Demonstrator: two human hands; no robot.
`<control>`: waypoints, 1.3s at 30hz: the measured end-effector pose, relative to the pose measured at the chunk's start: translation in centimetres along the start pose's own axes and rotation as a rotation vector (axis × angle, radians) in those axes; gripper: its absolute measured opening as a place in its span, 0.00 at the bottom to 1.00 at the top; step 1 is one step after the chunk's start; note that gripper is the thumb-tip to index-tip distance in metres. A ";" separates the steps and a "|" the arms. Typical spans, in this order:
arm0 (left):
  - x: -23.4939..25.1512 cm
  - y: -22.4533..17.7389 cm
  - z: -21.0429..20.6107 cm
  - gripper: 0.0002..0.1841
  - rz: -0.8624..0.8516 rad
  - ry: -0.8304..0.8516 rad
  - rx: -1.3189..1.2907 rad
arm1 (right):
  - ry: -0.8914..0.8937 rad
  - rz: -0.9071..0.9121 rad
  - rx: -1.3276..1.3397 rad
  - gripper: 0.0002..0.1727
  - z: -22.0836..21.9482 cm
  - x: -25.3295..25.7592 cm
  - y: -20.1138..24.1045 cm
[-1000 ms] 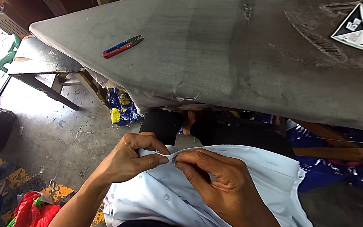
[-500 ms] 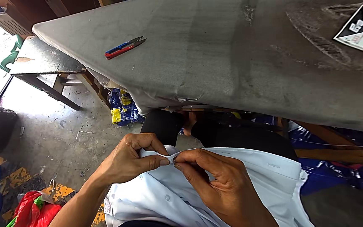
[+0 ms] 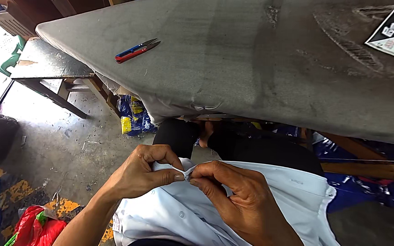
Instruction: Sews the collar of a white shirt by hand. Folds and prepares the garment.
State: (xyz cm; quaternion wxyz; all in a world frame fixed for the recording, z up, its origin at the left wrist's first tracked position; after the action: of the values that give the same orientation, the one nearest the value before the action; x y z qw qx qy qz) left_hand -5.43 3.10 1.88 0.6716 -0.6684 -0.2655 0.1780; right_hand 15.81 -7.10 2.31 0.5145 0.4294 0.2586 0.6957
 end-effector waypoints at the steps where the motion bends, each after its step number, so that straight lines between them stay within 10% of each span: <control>1: 0.0 0.0 0.0 0.06 -0.001 0.004 -0.008 | 0.001 0.004 0.010 0.11 0.0 0.0 -0.1; 16: 0.5 0.8 -1.0 0.05 0.030 0.025 -0.113 | 0.069 -0.067 0.322 0.09 0.0 1.1 -0.6; 30: 0.3 -0.1 -1.7 0.04 0.071 -0.111 0.051 | -0.039 0.116 -0.262 0.13 -0.8 1.8 1.5; 39: 0.2 0.0 -0.9 0.05 0.110 -0.097 -0.014 | -0.227 -0.046 0.659 0.06 6.6 1.2 1.4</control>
State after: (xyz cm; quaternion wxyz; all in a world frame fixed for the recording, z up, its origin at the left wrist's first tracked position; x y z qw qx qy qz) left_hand -4.73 2.54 1.96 0.6423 -0.6774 -0.2619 0.2449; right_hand 20.68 -6.99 7.06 0.3893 0.6410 0.4200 0.5109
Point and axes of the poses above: each hand's wrist, its own x-axis towards the middle knuckle, its own z-axis out of the back of the hand, y = z × x, the point moved 1 cm from there along x, towards the middle knuckle, and after that the axes turned 5 degrees about -x, right-handed, at the moved point
